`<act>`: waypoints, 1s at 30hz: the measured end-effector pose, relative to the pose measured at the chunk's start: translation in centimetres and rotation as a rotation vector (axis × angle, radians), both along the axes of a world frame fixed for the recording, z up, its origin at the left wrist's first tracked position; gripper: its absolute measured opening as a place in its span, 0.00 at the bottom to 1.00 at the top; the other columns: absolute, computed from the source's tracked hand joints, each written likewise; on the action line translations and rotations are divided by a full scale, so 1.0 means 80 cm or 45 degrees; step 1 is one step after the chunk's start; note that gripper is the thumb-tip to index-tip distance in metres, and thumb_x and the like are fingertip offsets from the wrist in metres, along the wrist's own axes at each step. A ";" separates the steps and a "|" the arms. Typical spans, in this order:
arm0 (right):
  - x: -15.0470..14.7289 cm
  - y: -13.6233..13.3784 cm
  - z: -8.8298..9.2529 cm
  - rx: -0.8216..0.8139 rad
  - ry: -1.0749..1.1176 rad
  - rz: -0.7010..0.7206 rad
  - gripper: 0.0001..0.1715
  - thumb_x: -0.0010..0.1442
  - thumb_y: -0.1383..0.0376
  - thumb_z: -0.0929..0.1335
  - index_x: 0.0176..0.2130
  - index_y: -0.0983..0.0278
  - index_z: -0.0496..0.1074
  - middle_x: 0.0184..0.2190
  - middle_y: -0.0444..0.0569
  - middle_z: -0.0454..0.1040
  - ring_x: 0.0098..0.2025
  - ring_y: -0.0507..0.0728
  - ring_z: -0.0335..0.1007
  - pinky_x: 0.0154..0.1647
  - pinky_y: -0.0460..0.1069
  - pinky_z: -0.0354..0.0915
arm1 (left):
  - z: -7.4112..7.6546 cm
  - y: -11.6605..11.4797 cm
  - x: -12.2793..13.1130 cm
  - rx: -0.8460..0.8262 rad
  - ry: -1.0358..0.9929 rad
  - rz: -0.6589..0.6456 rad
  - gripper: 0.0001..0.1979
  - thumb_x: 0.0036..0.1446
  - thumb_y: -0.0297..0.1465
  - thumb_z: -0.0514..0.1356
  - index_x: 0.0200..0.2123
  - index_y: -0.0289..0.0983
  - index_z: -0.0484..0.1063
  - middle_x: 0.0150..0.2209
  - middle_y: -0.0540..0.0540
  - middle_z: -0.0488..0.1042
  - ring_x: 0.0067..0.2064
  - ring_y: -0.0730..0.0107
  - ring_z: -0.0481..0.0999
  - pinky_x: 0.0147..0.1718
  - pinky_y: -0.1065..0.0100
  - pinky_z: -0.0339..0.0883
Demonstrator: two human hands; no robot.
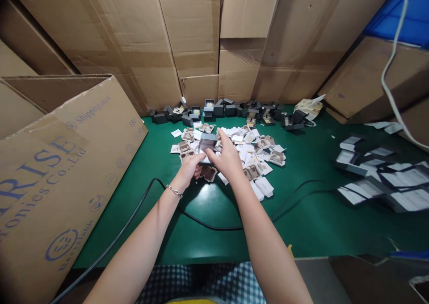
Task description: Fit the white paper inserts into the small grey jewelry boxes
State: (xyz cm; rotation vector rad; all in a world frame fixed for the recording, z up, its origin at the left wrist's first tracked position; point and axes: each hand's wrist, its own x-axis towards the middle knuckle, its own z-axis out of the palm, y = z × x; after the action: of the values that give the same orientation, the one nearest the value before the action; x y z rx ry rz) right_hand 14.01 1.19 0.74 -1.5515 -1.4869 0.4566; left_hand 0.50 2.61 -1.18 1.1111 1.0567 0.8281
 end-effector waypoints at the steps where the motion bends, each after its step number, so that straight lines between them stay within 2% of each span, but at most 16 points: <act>1: 0.002 -0.001 0.004 0.060 -0.059 0.048 0.30 0.51 0.59 0.67 0.54 0.59 0.65 0.50 0.51 0.70 0.45 0.60 0.67 0.47 0.54 0.63 | -0.002 0.000 0.001 0.028 0.061 -0.054 0.19 0.53 0.41 0.58 0.17 0.38 0.57 0.10 0.57 0.50 0.12 0.80 0.51 0.12 0.73 0.46; 4: 0.011 -0.003 0.022 0.104 -0.237 0.113 0.17 0.53 0.66 0.64 0.43 0.60 0.71 0.42 0.50 0.74 0.43 0.60 0.68 0.46 0.53 0.63 | -0.007 -0.001 0.004 0.116 0.130 -0.160 0.21 0.54 0.43 0.56 0.16 0.39 0.56 0.11 0.55 0.53 0.12 0.79 0.53 0.13 0.72 0.46; 7: 0.033 -0.009 0.043 0.043 -0.392 0.018 0.12 0.52 0.67 0.64 0.38 0.60 0.72 0.36 0.50 0.75 0.38 0.60 0.69 0.42 0.53 0.63 | -0.008 -0.001 0.003 0.162 0.036 -0.169 0.20 0.57 0.45 0.51 0.19 0.38 0.57 0.14 0.56 0.54 0.15 0.79 0.51 0.15 0.72 0.46; 9: 0.064 -0.018 0.055 -0.004 -0.464 -0.142 0.12 0.51 0.67 0.65 0.38 0.60 0.72 0.36 0.50 0.76 0.37 0.59 0.69 0.40 0.53 0.62 | -0.007 0.000 -0.001 0.306 0.104 -0.078 0.20 0.58 0.45 0.50 0.20 0.38 0.58 0.16 0.55 0.55 0.17 0.78 0.54 0.19 0.72 0.49; 12: 0.137 -0.035 0.069 -0.152 -0.565 -0.464 0.14 0.51 0.66 0.66 0.40 0.60 0.71 0.36 0.53 0.76 0.36 0.59 0.69 0.39 0.52 0.61 | -0.006 -0.001 -0.005 0.661 0.472 0.005 0.17 0.58 0.40 0.52 0.21 0.37 0.63 0.21 0.51 0.64 0.26 0.73 0.65 0.28 0.70 0.60; 14: 0.195 -0.049 0.075 -0.282 -0.645 -0.706 0.19 0.50 0.66 0.68 0.44 0.61 0.71 0.38 0.57 0.76 0.37 0.59 0.68 0.39 0.52 0.60 | -0.006 -0.005 -0.003 0.897 0.708 -0.073 0.13 0.58 0.37 0.52 0.26 0.37 0.68 0.31 0.45 0.71 0.36 0.66 0.70 0.39 0.65 0.64; 16: 0.253 -0.061 0.077 -0.446 -0.720 -0.926 0.25 0.50 0.67 0.68 0.49 0.64 0.70 0.39 0.63 0.75 0.36 0.60 0.68 0.37 0.54 0.59 | -0.008 -0.013 0.002 1.050 0.860 -0.212 0.12 0.58 0.37 0.52 0.35 0.36 0.71 0.44 0.39 0.72 0.48 0.59 0.70 0.48 0.59 0.64; 19: 0.327 -0.074 0.067 -0.677 -0.795 -1.134 0.33 0.49 0.68 0.67 0.56 0.64 0.67 0.43 0.71 0.73 0.37 0.62 0.68 0.32 0.56 0.54 | -0.011 -0.024 0.010 1.107 0.999 -0.433 0.21 0.58 0.41 0.53 0.51 0.37 0.68 0.62 0.35 0.59 0.64 0.51 0.56 0.60 0.49 0.53; 21: 0.363 -0.078 0.051 -0.812 -0.802 -1.157 0.36 0.47 0.69 0.67 0.57 0.63 0.66 0.46 0.72 0.71 0.39 0.63 0.68 0.31 0.56 0.51 | -0.013 -0.029 0.013 1.056 1.090 -0.567 0.25 0.59 0.43 0.52 0.57 0.39 0.63 0.67 0.37 0.51 0.67 0.49 0.48 0.61 0.44 0.50; 23: 0.388 -0.079 0.029 -0.932 -0.813 -1.112 0.39 0.43 0.71 0.68 0.57 0.65 0.66 0.46 0.73 0.70 0.41 0.64 0.69 0.30 0.56 0.50 | -0.014 -0.030 0.013 1.040 1.158 -0.634 0.26 0.59 0.42 0.51 0.59 0.40 0.60 0.68 0.38 0.47 0.68 0.48 0.45 0.61 0.42 0.48; 27: 0.413 -0.075 -0.008 -1.027 -0.839 -0.999 0.38 0.42 0.68 0.68 0.55 0.70 0.67 0.47 0.76 0.69 0.44 0.69 0.69 0.32 0.56 0.52 | -0.018 -0.028 0.010 1.027 1.227 -0.634 0.24 0.60 0.40 0.51 0.57 0.40 0.62 0.68 0.38 0.47 0.68 0.48 0.45 0.62 0.43 0.47; 30: 0.414 -0.073 -0.016 -1.034 -0.877 -1.033 0.35 0.41 0.68 0.67 0.51 0.66 0.68 0.45 0.75 0.70 0.44 0.70 0.70 0.33 0.57 0.51 | -0.020 -0.028 0.010 1.014 1.254 -0.623 0.23 0.60 0.39 0.51 0.56 0.38 0.63 0.68 0.37 0.49 0.68 0.49 0.46 0.62 0.43 0.47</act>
State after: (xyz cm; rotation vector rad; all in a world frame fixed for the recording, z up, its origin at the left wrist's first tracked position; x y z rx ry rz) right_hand 47.10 -4.62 -0.51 -2.9904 -0.9807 0.0006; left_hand 1.30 0.39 -2.82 2.4913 1.1506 0.2414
